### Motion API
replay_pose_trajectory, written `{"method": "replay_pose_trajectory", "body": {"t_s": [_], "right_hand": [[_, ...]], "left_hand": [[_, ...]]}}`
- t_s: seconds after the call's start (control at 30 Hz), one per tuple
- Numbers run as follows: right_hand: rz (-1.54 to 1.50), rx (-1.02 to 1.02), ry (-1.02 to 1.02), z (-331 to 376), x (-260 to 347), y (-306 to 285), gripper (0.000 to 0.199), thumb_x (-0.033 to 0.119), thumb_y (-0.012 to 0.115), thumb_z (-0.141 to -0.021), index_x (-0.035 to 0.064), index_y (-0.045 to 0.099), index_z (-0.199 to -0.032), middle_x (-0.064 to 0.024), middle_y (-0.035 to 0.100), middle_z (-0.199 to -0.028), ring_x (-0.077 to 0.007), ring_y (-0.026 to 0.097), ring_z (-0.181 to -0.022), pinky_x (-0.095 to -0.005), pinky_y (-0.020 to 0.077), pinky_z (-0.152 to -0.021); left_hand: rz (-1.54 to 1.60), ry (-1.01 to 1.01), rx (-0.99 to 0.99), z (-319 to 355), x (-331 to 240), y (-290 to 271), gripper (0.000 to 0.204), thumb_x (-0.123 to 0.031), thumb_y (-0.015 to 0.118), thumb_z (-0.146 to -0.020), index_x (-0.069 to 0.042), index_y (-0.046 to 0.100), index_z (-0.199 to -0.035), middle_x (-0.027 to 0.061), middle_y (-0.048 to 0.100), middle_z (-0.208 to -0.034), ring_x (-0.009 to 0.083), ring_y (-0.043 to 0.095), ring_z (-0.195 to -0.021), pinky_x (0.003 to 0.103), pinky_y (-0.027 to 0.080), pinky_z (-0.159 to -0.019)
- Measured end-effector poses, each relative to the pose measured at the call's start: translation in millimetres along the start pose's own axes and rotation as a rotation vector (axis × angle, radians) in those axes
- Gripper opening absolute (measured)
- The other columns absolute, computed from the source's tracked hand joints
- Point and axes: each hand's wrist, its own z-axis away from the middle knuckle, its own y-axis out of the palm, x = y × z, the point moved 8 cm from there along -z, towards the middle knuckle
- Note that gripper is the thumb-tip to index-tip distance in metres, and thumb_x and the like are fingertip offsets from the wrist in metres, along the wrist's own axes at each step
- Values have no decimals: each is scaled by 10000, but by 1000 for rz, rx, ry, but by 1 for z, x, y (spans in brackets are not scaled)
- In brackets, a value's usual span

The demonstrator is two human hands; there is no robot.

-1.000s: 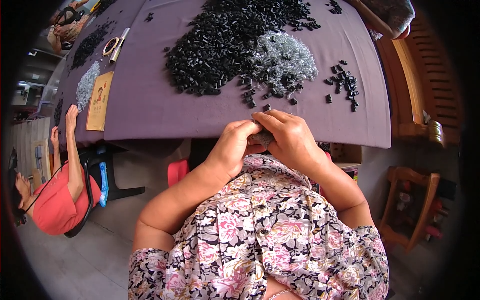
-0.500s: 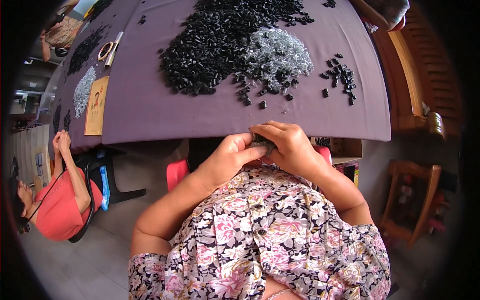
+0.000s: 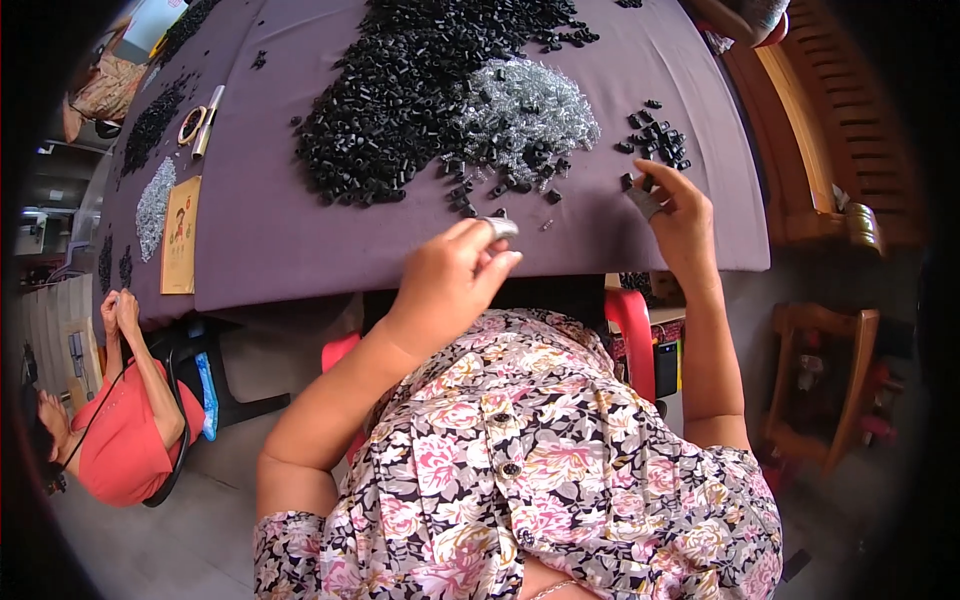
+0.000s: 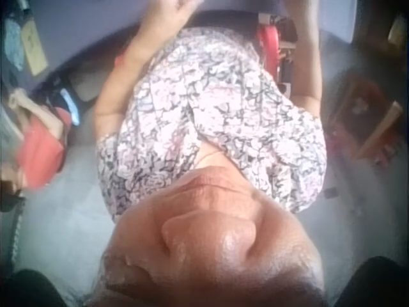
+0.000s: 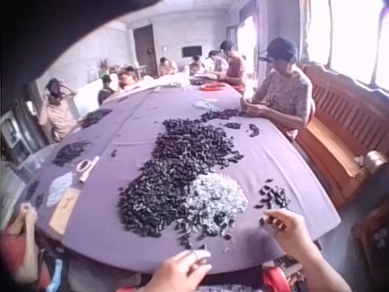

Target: The person assembles cord locks by picking up plastic components and metal springs from piles on a table and fitting them together by hand.

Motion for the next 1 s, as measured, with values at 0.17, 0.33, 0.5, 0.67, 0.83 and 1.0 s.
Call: {"method": "replay_pose_trajectory", "body": {"t_s": [0.17,0.33,0.5,0.67,0.83,1.0], "right_hand": [[226,-109,-38,-6,15,-10,562,-108,680,-765,137,646,-1270,-58,618,-1116,-137,521,-669,-251,466,-623],[-34,171,-150,12,44,39,405,-51,679,-777,73,657,-1162,-104,629,-1019,-248,627,-734,-335,513,-646],[132,333,-304,17,80,69,260,11,655,-767,29,642,-1026,-149,597,-945,-392,625,-864,-461,508,-751],[232,486,-286,11,88,82,169,40,651,-780,30,607,-943,-139,593,-950,-381,618,-852,-462,502,-730],[247,509,-251,11,94,85,245,-33,627,-725,22,576,-959,-151,569,-941,-402,593,-861,-473,479,-739],[180,460,-190,15,92,77,263,-44,621,-714,16,570,-966,-153,562,-955,-406,589,-879,-472,479,-746]], "left_hand": [[-201,265,-41,-12,-32,12,224,-109,710,-851,-18,648,-1047,127,629,-867,256,637,-704,346,511,-632],[-257,223,-136,-21,-15,-15,224,-82,717,-844,-25,665,-1053,101,631,-837,214,611,-662,316,494,-606],[-231,59,-209,-20,17,-50,161,-93,721,-840,-9,630,-944,101,631,-828,218,621,-655,332,502,-572],[-223,17,-274,-16,25,-56,151,-85,720,-836,-10,636,-938,86,635,-834,216,609,-650,332,507,-584],[-230,110,-296,-26,13,-50,134,-66,709,-826,-20,628,-922,101,608,-864,265,610,-723,372,502,-648],[-308,159,-249,-30,10,-45,131,-73,693,-824,-27,620,-923,113,596,-872,308,603,-796,407,498,-701]]}}
